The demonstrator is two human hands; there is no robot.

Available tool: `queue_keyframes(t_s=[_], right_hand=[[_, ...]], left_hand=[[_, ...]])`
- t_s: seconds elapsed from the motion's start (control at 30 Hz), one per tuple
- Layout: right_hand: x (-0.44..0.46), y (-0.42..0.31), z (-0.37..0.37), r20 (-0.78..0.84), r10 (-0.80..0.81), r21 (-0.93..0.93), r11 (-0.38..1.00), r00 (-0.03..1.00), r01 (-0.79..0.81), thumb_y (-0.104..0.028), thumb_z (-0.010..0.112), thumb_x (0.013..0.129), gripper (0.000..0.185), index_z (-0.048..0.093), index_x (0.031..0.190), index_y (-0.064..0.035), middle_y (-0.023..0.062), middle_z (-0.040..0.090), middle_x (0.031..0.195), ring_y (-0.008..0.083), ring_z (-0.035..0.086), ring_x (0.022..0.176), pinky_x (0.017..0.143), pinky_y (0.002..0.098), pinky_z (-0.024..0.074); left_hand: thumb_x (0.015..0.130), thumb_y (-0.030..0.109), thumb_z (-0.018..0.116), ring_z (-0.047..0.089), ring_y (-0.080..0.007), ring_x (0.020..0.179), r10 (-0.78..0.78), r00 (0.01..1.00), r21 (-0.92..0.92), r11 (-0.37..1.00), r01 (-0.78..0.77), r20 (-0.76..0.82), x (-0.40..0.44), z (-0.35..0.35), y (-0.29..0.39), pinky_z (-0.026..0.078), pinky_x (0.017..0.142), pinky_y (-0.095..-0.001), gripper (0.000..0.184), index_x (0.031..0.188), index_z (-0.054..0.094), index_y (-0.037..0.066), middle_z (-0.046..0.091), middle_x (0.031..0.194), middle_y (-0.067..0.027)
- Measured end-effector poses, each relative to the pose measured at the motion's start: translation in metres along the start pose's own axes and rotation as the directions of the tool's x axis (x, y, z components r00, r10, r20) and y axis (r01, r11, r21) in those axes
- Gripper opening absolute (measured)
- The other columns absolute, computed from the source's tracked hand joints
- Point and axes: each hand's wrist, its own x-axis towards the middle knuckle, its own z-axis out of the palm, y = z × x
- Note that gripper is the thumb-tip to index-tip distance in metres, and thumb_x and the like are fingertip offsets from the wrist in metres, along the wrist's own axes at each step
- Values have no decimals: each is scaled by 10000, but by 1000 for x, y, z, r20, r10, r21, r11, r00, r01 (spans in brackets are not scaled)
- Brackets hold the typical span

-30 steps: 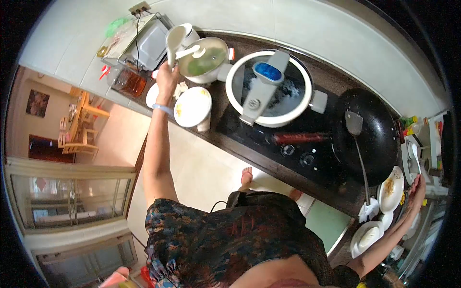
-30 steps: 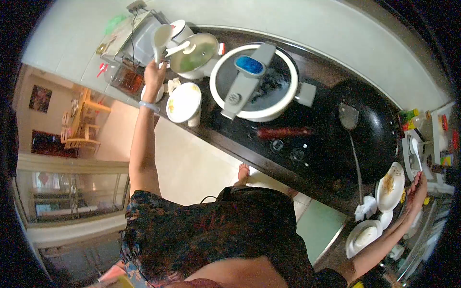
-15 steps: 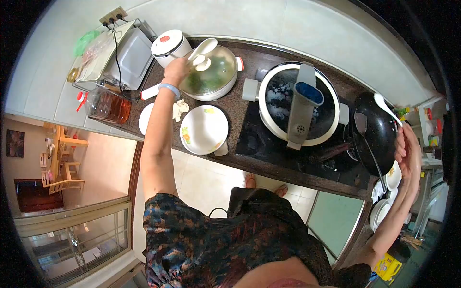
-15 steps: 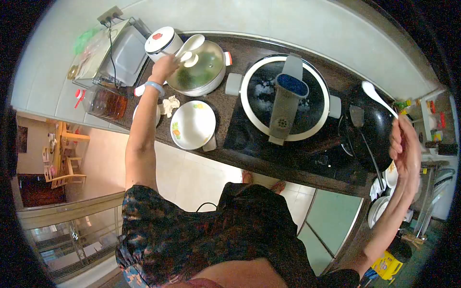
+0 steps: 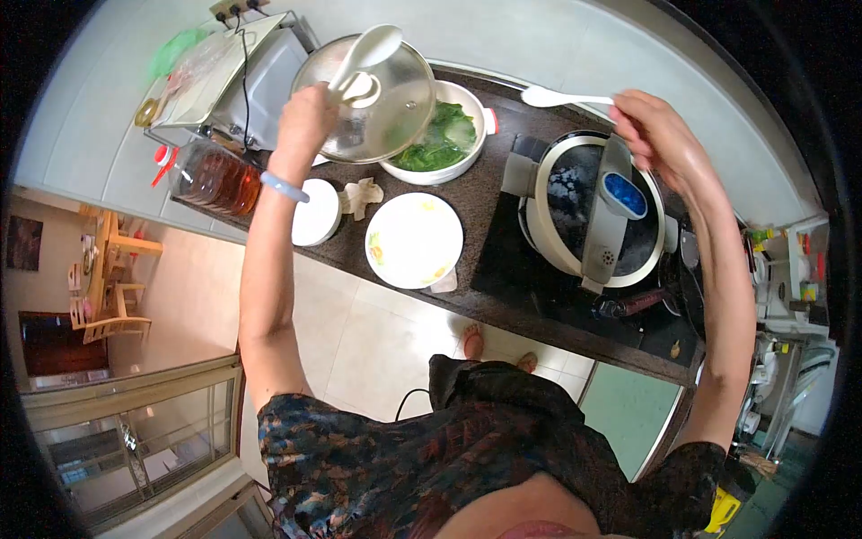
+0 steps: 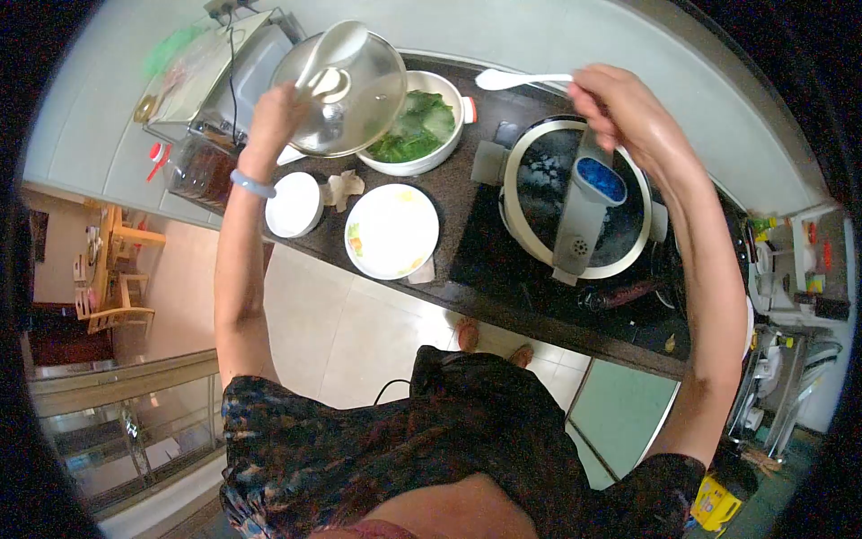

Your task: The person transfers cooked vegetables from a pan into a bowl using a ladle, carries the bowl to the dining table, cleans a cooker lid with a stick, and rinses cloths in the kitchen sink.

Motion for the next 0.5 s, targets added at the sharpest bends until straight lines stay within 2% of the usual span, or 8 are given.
queue_keyframes(t_s=[0.03,0.1,0.13,0.2,0.27,0.33,0.43,0.5], right_hand=[[16,-2,14,8,17,-44,999,1000,-16,-245,460,957,244,518,793,-74,-67,403,607,25,338,451,366,198,289],[46,-2,45,13,-26,-209,978,1000,29,-243,454,930,228,525,793,-75,-44,451,626,59,384,480,393,242,347],[69,8,58,41,-102,-333,937,994,110,-240,455,924,235,563,823,-57,13,542,658,130,490,515,448,307,425],[117,35,92,75,-466,-687,617,882,385,-207,453,931,228,594,888,-32,98,630,742,222,604,607,528,366,491],[115,27,136,155,-388,-813,472,908,340,-158,471,917,193,608,956,-27,157,670,855,287,669,734,609,421,526],[140,59,165,294,-528,-881,173,797,440,-169,416,944,209,559,918,-20,167,654,788,335,643,740,662,444,501],[158,52,170,300,-612,-860,159,732,485,-184,434,935,210,552,900,-14,211,645,823,369,640,764,678,463,505],[145,24,153,136,-606,-856,326,784,400,-171,460,911,192,556,867,-11,226,627,858,386,635,773,672,464,510]], left_hand=[[781,138,669,624,-408,883,79,996,-30,996,-80,-36,-10,-14,-13,498,755,-492,215,943,623,6,644,897,-232],[794,155,670,614,-430,864,0,993,-52,999,-6,-116,-34,-33,-29,484,723,-492,205,911,620,-6,637,887,-247],[815,177,664,615,-436,847,-12,988,-46,999,5,-152,-49,-42,-38,478,699,-488,212,910,628,-9,636,873,-253],[803,160,662,613,-435,845,-73,990,-45,997,68,-124,-78,-55,-57,479,707,-493,199,902,614,-6,635,871,-252],[798,152,656,614,-435,838,-161,981,-6,987,161,-105,-99,-54,-72,481,701,-494,195,907,602,-1,632,860,-256],[797,149,664,617,-428,829,-135,984,-54,990,129,-120,-122,-59,-77,483,691,-488,223,959,614,4,636,869,-244],[791,94,642,626,-410,799,-219,972,-106,972,210,-83,-151,-58,-85,483,667,-448,205,967,628,-8,631,865,-245],[805,96,638,627,-417,817,-220,966,-86,974,209,-137,-170,-50,-96,486,673,-439,228,1006,626,-11,636,895,-253]])
